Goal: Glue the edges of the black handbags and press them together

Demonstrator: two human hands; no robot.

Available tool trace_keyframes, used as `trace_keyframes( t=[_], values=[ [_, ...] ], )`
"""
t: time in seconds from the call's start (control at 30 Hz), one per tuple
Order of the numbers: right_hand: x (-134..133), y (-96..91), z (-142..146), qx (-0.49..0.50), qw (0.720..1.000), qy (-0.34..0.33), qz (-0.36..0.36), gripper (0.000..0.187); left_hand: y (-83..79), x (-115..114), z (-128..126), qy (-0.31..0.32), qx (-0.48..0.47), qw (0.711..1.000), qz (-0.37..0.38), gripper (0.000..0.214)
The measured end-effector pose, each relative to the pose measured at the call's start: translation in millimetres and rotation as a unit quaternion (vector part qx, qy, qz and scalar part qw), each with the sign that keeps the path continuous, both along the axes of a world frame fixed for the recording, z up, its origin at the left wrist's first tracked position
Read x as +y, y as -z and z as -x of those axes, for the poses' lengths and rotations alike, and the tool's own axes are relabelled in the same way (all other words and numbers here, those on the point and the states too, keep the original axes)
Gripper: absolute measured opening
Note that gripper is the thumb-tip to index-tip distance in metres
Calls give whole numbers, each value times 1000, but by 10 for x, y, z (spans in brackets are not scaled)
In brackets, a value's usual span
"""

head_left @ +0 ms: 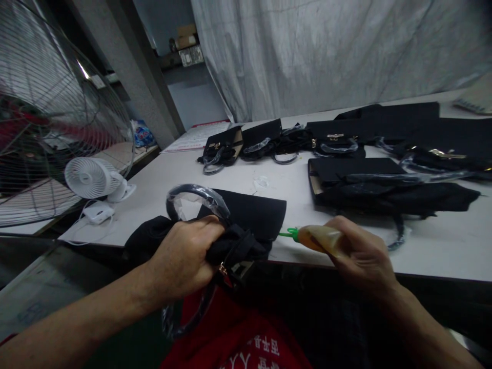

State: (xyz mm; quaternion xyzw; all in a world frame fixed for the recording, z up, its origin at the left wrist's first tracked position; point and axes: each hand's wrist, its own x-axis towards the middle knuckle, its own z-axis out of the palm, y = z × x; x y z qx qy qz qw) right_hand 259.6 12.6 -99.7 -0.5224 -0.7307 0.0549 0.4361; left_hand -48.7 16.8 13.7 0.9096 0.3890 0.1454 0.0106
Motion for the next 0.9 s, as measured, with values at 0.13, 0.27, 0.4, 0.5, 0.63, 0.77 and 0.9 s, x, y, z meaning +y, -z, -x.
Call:
trace_keyframes(
  t=[0.13, 0.27, 0.4, 0.5, 0.63, 0.77, 0.9],
  values=[
    [33, 22, -3, -8, 1000, -6, 7, 10, 39, -50, 9, 8, -19, 1000, 6, 11],
    [49, 32, 5, 1, 1000, 12, 4, 10, 68, -102, 26, 5, -38, 999, 9, 10],
    [56, 46, -1, 11, 999, -5, 32, 13, 116, -132, 49, 1, -51, 999, 1, 10],
    [63, 67, -12, 33, 999, 18, 24, 15, 165, -146, 52, -6, -67, 998, -6, 10],
    [46, 82, -29, 41, 997, 9, 60, 20, 231, -161, 40, -3, -98, 995, -17, 9],
    [20, 70, -78, 93, 992, 34, 74, 24, 277, -179, 40, 2, -134, 990, -36, 7],
    [22, 56, -62, 86, 995, 46, 23, 19, 289, -198, 37, 0, -139, 990, -32, 8]
  ],
)
